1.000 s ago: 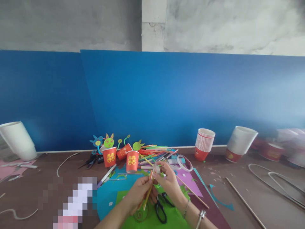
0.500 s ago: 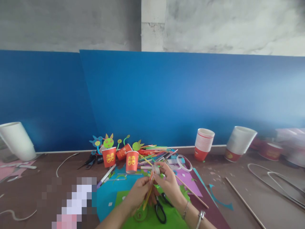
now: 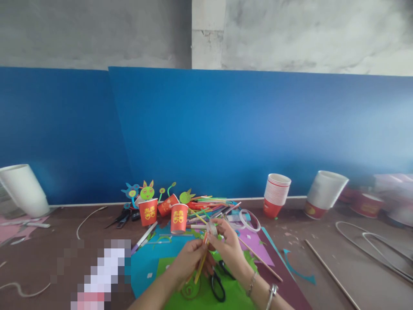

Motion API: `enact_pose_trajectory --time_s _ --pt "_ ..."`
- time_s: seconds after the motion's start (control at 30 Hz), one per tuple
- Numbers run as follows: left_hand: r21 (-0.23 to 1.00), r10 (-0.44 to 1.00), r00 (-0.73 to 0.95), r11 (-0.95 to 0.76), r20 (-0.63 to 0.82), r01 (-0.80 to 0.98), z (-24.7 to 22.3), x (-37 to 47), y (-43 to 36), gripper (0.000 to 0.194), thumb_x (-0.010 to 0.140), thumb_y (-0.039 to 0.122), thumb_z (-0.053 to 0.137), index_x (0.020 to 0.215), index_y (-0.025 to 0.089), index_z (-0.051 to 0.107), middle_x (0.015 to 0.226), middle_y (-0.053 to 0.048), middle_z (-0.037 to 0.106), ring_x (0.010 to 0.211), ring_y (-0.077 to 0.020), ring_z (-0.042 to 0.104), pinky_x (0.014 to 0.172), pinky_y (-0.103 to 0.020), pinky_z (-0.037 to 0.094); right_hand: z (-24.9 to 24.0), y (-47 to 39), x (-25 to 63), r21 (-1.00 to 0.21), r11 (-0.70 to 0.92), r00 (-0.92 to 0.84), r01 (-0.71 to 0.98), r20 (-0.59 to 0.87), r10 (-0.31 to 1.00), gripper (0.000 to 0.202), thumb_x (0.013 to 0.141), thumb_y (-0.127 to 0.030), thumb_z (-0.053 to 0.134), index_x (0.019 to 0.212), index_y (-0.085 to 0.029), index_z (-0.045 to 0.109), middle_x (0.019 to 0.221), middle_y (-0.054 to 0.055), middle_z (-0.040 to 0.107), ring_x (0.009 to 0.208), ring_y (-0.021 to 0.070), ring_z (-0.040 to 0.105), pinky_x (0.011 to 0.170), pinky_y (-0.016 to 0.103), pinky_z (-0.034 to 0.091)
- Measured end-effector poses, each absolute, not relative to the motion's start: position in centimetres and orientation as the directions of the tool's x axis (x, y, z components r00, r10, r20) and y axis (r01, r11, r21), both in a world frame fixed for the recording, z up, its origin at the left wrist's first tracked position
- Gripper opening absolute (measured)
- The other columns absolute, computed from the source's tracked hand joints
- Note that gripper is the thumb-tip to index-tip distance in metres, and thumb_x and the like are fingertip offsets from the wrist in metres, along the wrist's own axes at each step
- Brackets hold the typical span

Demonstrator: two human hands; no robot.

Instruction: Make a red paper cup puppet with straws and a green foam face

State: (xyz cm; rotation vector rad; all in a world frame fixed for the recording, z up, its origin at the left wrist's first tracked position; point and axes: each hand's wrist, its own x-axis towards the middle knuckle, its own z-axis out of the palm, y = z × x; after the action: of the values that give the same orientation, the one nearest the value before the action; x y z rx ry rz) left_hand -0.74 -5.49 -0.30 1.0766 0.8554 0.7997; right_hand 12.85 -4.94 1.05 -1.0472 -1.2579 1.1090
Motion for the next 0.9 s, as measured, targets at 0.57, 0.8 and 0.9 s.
enact_pose_trajectory --time_s 0.57,0.8,0.9 --pt "0.995 0.983 0.175 0.032 -0.049 0.099 -1.1 -1.1 -4.3 0.039 0.076 0.059 0.049 0.073 0.020 0.054 0.051 0.003 0.056 0.041 -0.0135 0.052 0.044 -0.025 0.037 1.5 -5.0 13.3 -0.899 0.246 -0.037 0.364 0.250 0.968 0.031 0.081 -0.034 0.053 0.109 -0.021 0.059 0.058 -0.004 0.057 0.055 0.0159 0.052 0.058 0.027 0.041" --pt "0.945 0.990 0.138 -0.080 0.037 0.317 -2.1 -1.2 -4.5 0.037 0.086 0.051 0.035 0.078 0.019 0.052 0.064 -0.002 0.060 0.047 -0.0156 0.055 0.046 -0.026 0.038 2.6 -5.8 12.9 -0.763 0.288 -0.052 0.579 0.317 0.947 0.026 0.083 -0.030 0.050 0.106 -0.022 0.056 0.064 -0.001 0.065 0.074 0.0235 0.061 0.082 0.042 0.042" --pt "0.895 0.986 0.149 -0.131 0.074 0.427 -2.0 -1.3 -4.8 0.038 0.089 0.048 0.030 0.078 0.019 0.052 0.065 -0.004 0.061 0.051 -0.0175 0.056 0.050 -0.028 0.039 2.4 -5.9 12.7 -0.711 0.301 -0.070 0.636 0.335 0.940 0.024 0.084 -0.027 0.047 0.106 -0.022 0.054 0.064 -0.001 0.064 0.078 0.0242 0.061 0.084 0.042 0.041"
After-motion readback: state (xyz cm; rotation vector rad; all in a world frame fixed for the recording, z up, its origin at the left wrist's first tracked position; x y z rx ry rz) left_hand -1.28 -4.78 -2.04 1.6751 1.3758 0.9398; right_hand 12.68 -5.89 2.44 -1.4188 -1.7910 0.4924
